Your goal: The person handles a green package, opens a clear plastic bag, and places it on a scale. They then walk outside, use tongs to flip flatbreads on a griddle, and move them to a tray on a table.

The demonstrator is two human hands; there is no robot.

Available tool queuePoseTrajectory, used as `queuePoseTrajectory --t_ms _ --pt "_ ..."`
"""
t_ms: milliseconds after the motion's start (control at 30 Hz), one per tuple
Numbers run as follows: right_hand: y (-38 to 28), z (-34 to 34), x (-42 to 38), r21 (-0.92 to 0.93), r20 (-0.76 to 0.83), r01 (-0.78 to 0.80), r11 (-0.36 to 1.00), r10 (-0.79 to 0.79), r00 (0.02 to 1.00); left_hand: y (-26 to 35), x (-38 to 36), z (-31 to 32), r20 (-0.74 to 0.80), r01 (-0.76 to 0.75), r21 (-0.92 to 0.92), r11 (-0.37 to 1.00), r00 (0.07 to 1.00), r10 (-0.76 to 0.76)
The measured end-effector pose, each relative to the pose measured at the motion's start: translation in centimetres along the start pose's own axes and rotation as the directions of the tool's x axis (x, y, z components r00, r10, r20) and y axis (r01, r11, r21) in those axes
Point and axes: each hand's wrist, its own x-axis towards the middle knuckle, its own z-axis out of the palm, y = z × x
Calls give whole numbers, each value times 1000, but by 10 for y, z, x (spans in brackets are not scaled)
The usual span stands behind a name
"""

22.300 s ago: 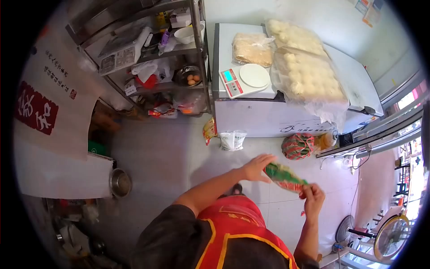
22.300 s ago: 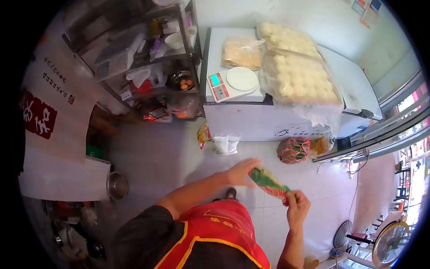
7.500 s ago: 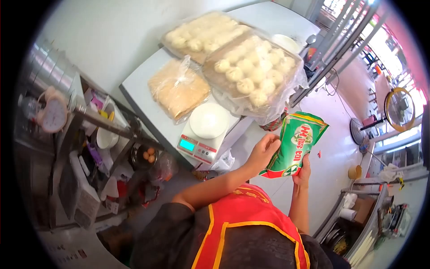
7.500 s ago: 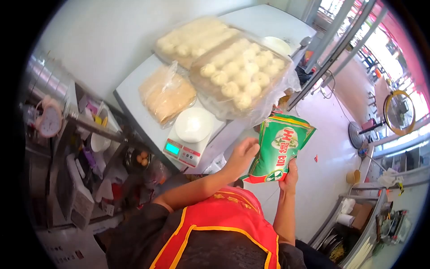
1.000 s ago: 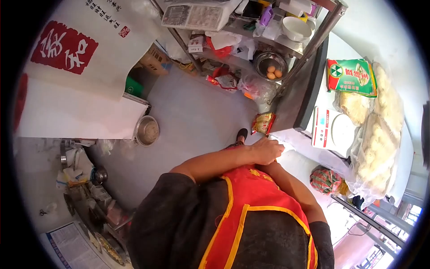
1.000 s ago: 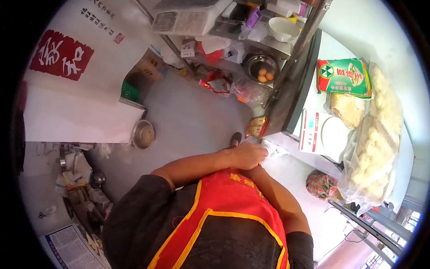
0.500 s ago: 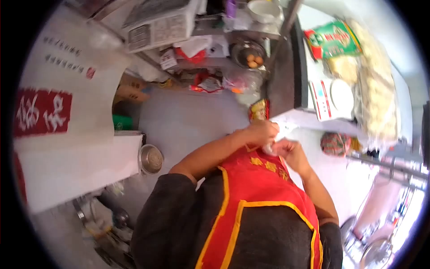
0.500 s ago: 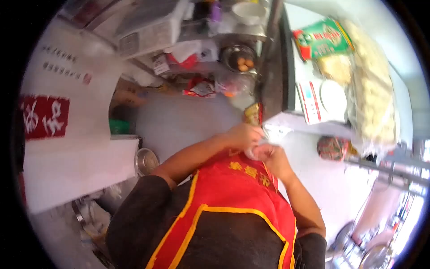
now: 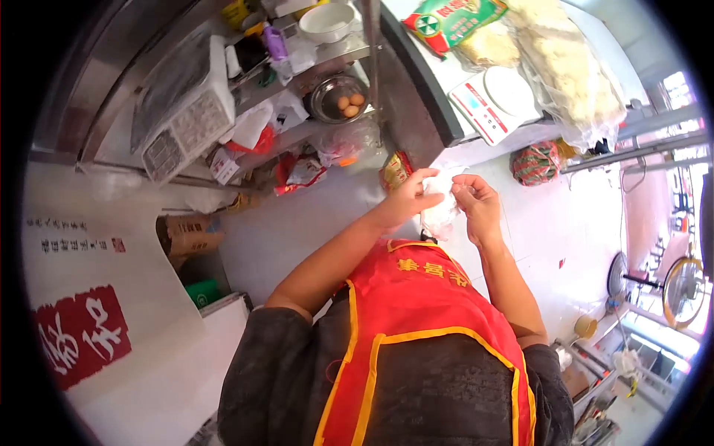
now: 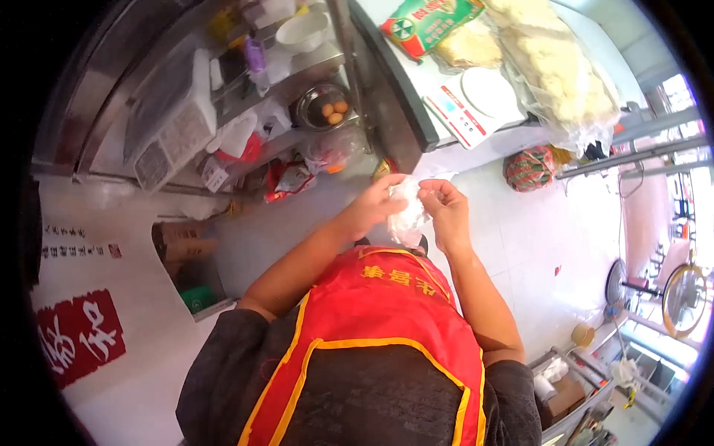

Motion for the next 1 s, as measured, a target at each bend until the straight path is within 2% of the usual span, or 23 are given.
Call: queuePoseTrajectory --t_ms 67,100,200,233,333,467,567,633,700,767,867,900,967,1000 --pt "0 -3 -6 -11 -43 47 999 -47 998 -7 11 13 78 -152 148 977 987 142" --pt "-2 -10 -7 -21 -73 68 997 -69 995 -10 19 18 25 -159 178 971 987 157" --pt "-2 -42 -8 43 -219 150 988 -137 966 -8 32 18 -101 41 37 998 994 -37" --pt "-4 -54 -8 6 -268 174 985 -166 949 -8 35 22 -159 29 65 997 987 -18" --pt "-17 -78 -16 126 -401 218 968 -152 904 -7 47 26 -283 -40 43 998 958 51" --pt "-32 -89 -28 184 -441 258 948 -155 884 -4 54 25 -82 18 -10 1000 996 -19" --pt "-35 -109 -36 204 -334 268 942 -191 923 1 58 34 -87 21 -322 946 995 -52" --pt "-36 -120 -40 75 -260 182 980 -157 953 4 55 35 -60 -148 66 987 987 152" --pt "-42 -120 -46 -123 -173 112 986 -132 976 6 57 36 -34 -215 28 976 976 216" --pt "-55 -110 -55 -376 -69 69 924 -102 992 8 67 33 -50 -155 -420 895 988 147" --pt "-47 -115 -56 -606 70 127 785 -106 992 23 64 38 -170 -282 -289 915 955 241" --pt "-44 -117 -56 -565 58 81 821 -58 997 23 66 35 -173 -322 -262 910 943 284" --pt "-39 -122 -54 -479 41 -15 877 39 998 21 71 31 -206 -315 -302 900 943 261" --pt "-33 -128 -50 -515 41 -49 856 82 996 22 72 32 -221 -312 -322 894 943 249"
